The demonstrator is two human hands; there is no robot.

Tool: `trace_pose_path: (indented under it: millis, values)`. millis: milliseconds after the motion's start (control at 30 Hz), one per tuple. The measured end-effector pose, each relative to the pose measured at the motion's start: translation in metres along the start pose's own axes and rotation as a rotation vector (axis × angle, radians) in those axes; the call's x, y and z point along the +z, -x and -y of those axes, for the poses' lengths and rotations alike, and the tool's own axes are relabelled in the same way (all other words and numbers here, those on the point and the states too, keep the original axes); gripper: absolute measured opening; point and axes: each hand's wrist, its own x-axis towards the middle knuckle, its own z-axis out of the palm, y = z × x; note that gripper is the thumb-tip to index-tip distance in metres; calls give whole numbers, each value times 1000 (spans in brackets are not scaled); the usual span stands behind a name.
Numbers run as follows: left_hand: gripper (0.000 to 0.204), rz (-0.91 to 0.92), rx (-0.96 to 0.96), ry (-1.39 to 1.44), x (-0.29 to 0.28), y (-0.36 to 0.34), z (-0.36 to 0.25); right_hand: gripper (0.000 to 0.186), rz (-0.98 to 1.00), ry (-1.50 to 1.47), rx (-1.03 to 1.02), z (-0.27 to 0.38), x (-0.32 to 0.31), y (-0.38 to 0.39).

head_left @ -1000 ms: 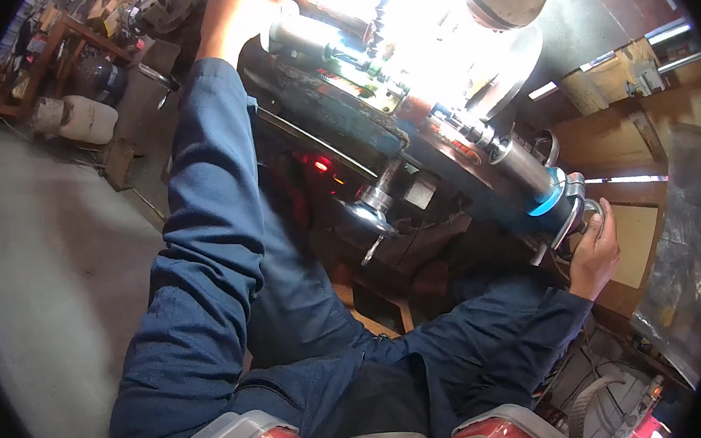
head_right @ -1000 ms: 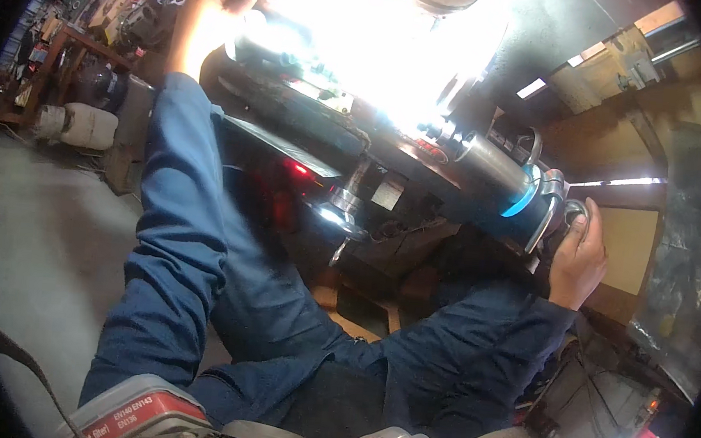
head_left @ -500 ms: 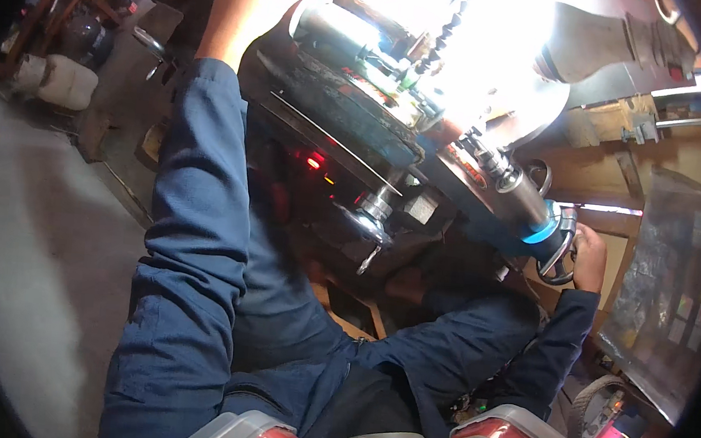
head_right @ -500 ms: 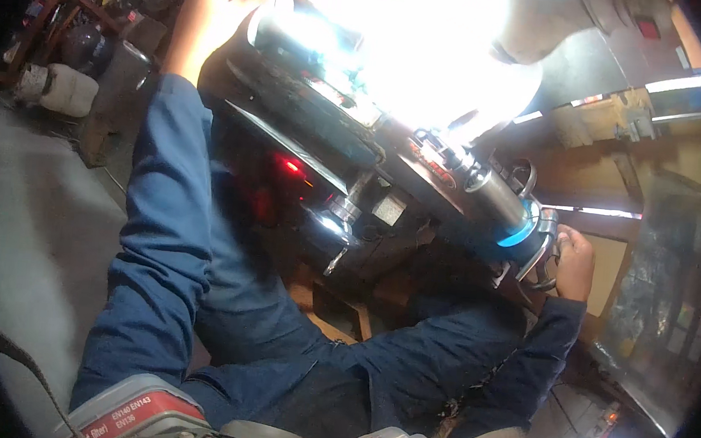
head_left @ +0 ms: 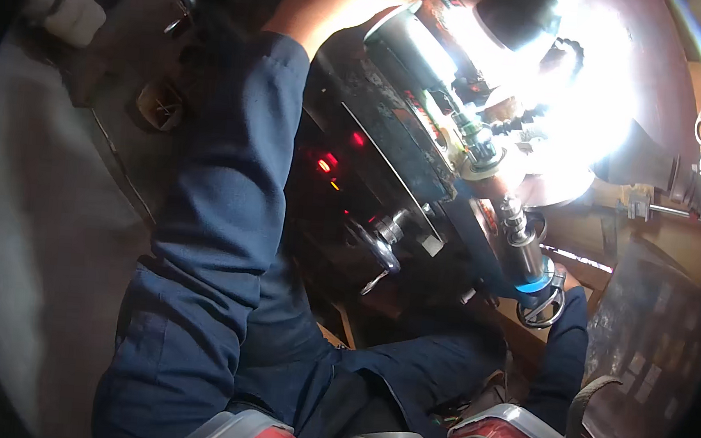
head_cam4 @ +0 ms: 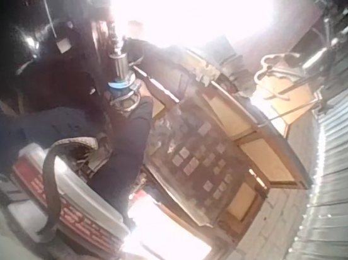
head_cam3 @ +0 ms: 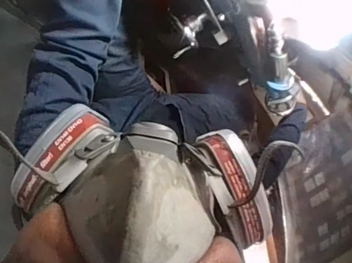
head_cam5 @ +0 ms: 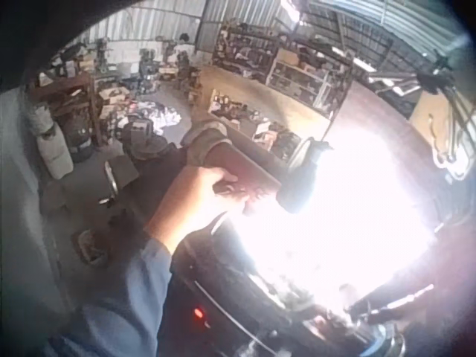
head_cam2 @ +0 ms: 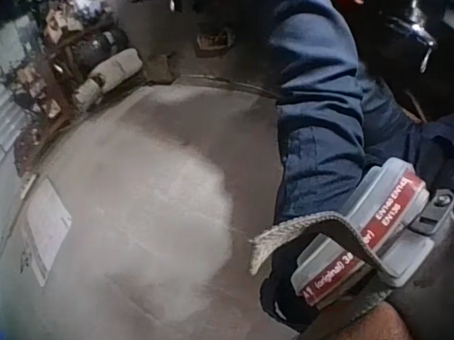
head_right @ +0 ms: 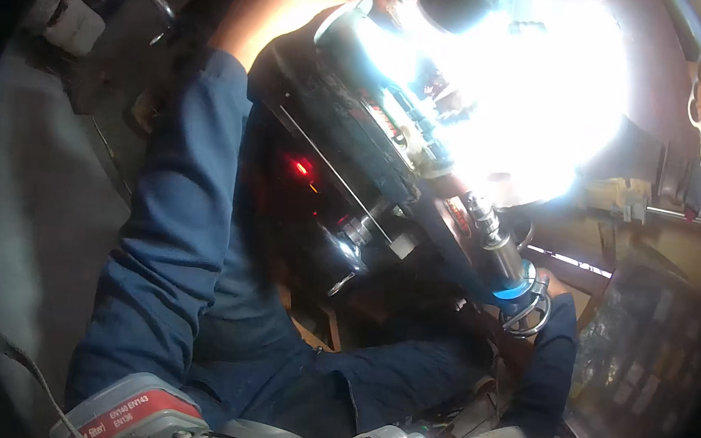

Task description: The person uses a sharpening machine to sharpen the teeth of a circular saw blade by hand, occasionally checking the alignment with a measuring tool.

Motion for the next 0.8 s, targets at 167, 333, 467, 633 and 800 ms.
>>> trace_pose_path:
  millis: [167, 333, 467, 633, 800]
  values:
    - [31, 9, -8, 20, -1, 0, 2, 29, -99, 11, -14, 5, 6, 10]
    - [33, 6, 46, 52, -3, 3, -3, 29, -315, 12, -108, -1, 25, 31]
    - [36, -22, 38, -39, -3, 1, 3, 30, -595, 56, -250, -10, 49, 52]
    - [35, -16, 10, -60, 3, 0, -5, 31, -987, 134, -411, -32, 88, 62]
    - [29, 8, -69, -12, 6, 0, -16, 31, -1430, 215, -501, -35, 129, 60]
